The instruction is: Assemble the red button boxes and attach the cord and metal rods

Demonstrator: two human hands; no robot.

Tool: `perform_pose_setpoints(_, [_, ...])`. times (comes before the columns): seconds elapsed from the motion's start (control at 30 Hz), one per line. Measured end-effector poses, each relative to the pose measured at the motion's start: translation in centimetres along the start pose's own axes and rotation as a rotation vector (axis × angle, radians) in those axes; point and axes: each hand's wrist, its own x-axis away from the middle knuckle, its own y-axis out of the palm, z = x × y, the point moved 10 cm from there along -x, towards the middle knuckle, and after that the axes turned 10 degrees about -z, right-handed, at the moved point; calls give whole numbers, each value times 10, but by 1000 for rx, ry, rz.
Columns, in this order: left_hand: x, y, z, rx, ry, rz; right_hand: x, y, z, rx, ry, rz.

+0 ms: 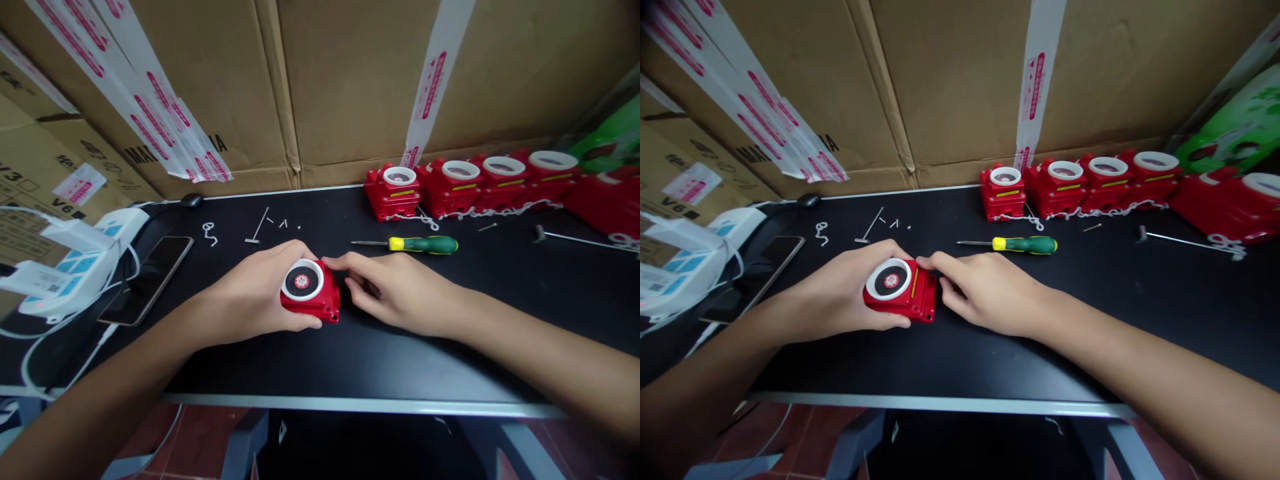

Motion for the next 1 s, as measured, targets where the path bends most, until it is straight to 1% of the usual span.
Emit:
perform_pose_setpoints(0.03, [0,0,0,-6,-3,-1,0,-1,-1,33,-4,6])
perform_pose_setpoints(0.1, [0,-1,1,-15,-4,1,1,-8,-4,63,-5,69])
perform_pose_setpoints(0.17, [0,-1,3,-21,0,6,4,-14,-4,52,13,138])
perform_pose_setpoints(0.2, [0,-1,3,-23,-3,5,5,-14,-4,41,21,145])
perform_pose_setpoints(0.23, [0,-1,3,-24,-9,4,5,-13,-5,33,20,133])
perform_pose_setpoints(0.33, [1,-1,1,-16,-33,0,3,-8,-12,29,-33,42])
perform_pose_setpoints(0.37, [1,0,0,-9,-36,0,3,-12,-12,24,-51,44])
perform_pose_setpoints(0.43, [1,0,0,2,-35,-1,5,-32,-6,25,-35,117])
perform_pose_setpoints(0.47, [1,0,0,5,-32,-1,8,-45,2,51,5,165])
perform_pose_setpoints(0.5, [2,1,0,6,-30,1,12,-56,14,95,77,183])
perform_pose_setpoints(0.53, [2,0,0,5,-27,4,15,-64,27,151,154,166])
perform_pose_setpoints(0.57, [2,0,0,3,-26,6,20,-69,42,221,232,121])
perform_pose_setpoints(0.63, [3,0,-1,5,-25,8,31,-74,68,362,329,21])
perform_pose_setpoints(0.7, [3,1,-2,14,-27,3,44,-74,95,381,440,-74])
perform_pose_setpoints(0.73, [3,1,-2,19,-27,1,49,-73,104,363,454,-107])
perform_pose_setpoints(0.8, [3,1,-2,26,-24,-1,54,-66,115,308,480,-185])
perform_pose_setpoints(0.9, [3,0,-2,18,-26,2,54,-58,123,293,535,-300])
perform_pose_setpoints(0.93, [3,0,-3,14,-28,4,53,-57,123,305,544,-320])
perform_pose_setpoints(1.0, [2,0,-3,11,-31,5,48,-61,113,307,512,-317])
